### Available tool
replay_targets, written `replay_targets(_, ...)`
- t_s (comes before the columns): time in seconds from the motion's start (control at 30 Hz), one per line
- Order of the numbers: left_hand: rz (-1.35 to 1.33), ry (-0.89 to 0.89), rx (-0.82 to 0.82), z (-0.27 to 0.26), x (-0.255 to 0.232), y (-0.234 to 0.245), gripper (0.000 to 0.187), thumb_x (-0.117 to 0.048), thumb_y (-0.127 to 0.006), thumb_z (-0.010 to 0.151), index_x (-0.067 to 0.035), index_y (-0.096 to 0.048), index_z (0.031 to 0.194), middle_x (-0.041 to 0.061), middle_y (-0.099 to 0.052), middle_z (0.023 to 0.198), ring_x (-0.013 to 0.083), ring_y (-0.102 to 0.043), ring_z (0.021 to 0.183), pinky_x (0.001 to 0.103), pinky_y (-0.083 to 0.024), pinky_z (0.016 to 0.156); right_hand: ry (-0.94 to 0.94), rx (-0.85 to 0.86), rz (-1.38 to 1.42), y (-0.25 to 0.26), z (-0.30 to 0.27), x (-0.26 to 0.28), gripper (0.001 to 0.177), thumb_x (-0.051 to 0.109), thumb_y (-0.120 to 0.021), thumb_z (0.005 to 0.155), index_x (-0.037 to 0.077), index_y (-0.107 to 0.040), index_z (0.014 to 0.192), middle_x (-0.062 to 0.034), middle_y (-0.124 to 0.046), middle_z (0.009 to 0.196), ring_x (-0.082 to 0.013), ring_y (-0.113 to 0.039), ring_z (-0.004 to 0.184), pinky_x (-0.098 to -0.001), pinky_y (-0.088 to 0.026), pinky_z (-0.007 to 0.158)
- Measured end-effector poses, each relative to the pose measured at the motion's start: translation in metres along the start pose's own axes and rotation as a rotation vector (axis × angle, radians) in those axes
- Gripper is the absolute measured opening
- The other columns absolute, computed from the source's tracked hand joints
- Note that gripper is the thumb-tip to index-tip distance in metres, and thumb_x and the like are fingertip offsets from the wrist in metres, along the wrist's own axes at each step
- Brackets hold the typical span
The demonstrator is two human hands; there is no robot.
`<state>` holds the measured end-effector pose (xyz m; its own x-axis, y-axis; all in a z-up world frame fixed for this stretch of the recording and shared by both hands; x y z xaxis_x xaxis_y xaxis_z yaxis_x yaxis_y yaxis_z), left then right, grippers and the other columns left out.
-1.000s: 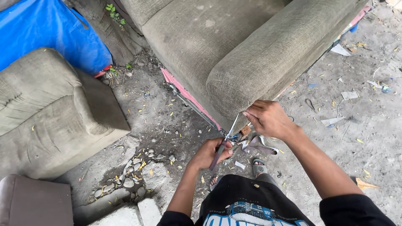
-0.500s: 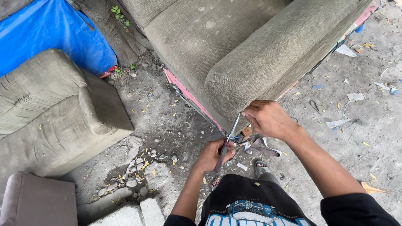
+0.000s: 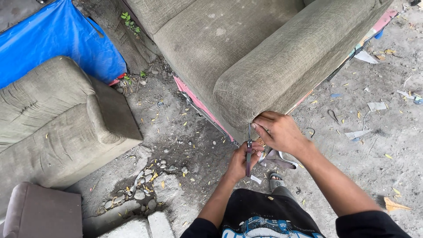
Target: Removing old upholstery fabric from a sofa frame using scissors and manual pulling
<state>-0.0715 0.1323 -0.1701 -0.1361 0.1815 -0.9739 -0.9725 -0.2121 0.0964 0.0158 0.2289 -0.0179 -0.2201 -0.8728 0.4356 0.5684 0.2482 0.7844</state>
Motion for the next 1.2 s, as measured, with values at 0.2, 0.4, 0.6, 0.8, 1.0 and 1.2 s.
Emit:
replay_targets(0.2,0.093,-0.082,-0.052,0.018,0.019,0.012,0.03,-0.015,-0.075,0.098,0.0,-0.07,0.123,0.014,-0.081,0.105,0.0292,-0.077,0.084,0.037,-0.057,0.073,-0.137,-0.189,0.222,0.001,-0.009,-0.017,0.011,0.015,-0.066,0.1,0.01,-0.076,0.099,-0.0111,-0.074,0.086,-0.0317,-0.074,0.077,-0.0386,-0.06,0.068)
replay_targets(0.4,0.007,-0.088,-0.051,0.018,0.033,-0.002,0.03,-0.015,-0.075,0.1,0.001,-0.069,0.125,0.016,-0.08,0.107,0.0261,-0.076,0.084,0.04,-0.058,0.076,-0.181,-0.269,0.266,0.014,-0.014,-0.013,0.013,0.018,-0.077,0.094,0.009,-0.076,0.103,-0.0122,-0.074,0.088,-0.0316,-0.074,0.077,-0.0401,-0.058,0.067)
replay_targets(0.6,-0.003,-0.116,-0.006,0.023,0.009,0.0,0.033,-0.012,-0.074,0.097,0.004,-0.068,0.126,0.016,-0.077,0.086,0.0278,-0.073,0.074,0.042,-0.057,0.071,-0.179,-0.327,0.294,0.008,-0.012,-0.011,0.014,0.016,-0.08,0.093,0.005,-0.074,0.1,-0.0147,-0.073,0.085,-0.0327,-0.072,0.073,-0.0407,-0.057,0.066)
replay_targets(0.8,-0.039,-0.139,-0.026,0.014,0.021,-0.003,0.022,-0.012,-0.074,0.099,0.005,-0.072,0.113,0.011,-0.076,0.071,0.0226,-0.072,0.064,0.033,-0.057,0.069,-0.161,-0.326,0.194,-0.002,-0.014,-0.015,0.013,0.014,-0.079,0.092,0.005,-0.074,0.099,-0.0128,-0.071,0.083,-0.0319,-0.072,0.071,-0.0387,-0.058,0.065)
replay_targets(1.0,-0.046,-0.055,-0.024,0.007,0.01,0.0,0.021,-0.016,-0.075,0.098,0.002,-0.073,0.108,0.009,-0.069,0.057,0.0208,-0.07,0.055,0.031,-0.054,0.058,-0.191,-0.332,0.241,0.002,-0.013,-0.01,0.016,0.013,-0.081,0.089,0.005,-0.075,0.101,-0.0125,-0.071,0.082,-0.0316,-0.073,0.072,-0.0393,-0.058,0.068)
replay_targets(1.2,0.095,-0.081,-0.013,0.009,0.013,0.015,0.017,-0.014,-0.078,0.092,-0.002,-0.076,0.104,0.017,-0.066,0.058,0.0272,-0.066,0.052,0.035,-0.048,0.052,-0.203,-0.326,0.268,-0.009,-0.018,-0.01,0.013,0.009,-0.08,0.089,0.005,-0.075,0.101,-0.0144,-0.072,0.082,-0.0341,-0.073,0.073,-0.042,-0.058,0.069)
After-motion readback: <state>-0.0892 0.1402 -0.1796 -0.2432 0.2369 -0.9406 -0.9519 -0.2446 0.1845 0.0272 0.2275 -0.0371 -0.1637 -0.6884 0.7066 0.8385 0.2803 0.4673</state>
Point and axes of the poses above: each hand's wrist, its own z-axis towards the middle knuckle, its own y-axis out of the back of the hand, x = y × z, the point moved 8 cm from there along z, towards the middle knuckle
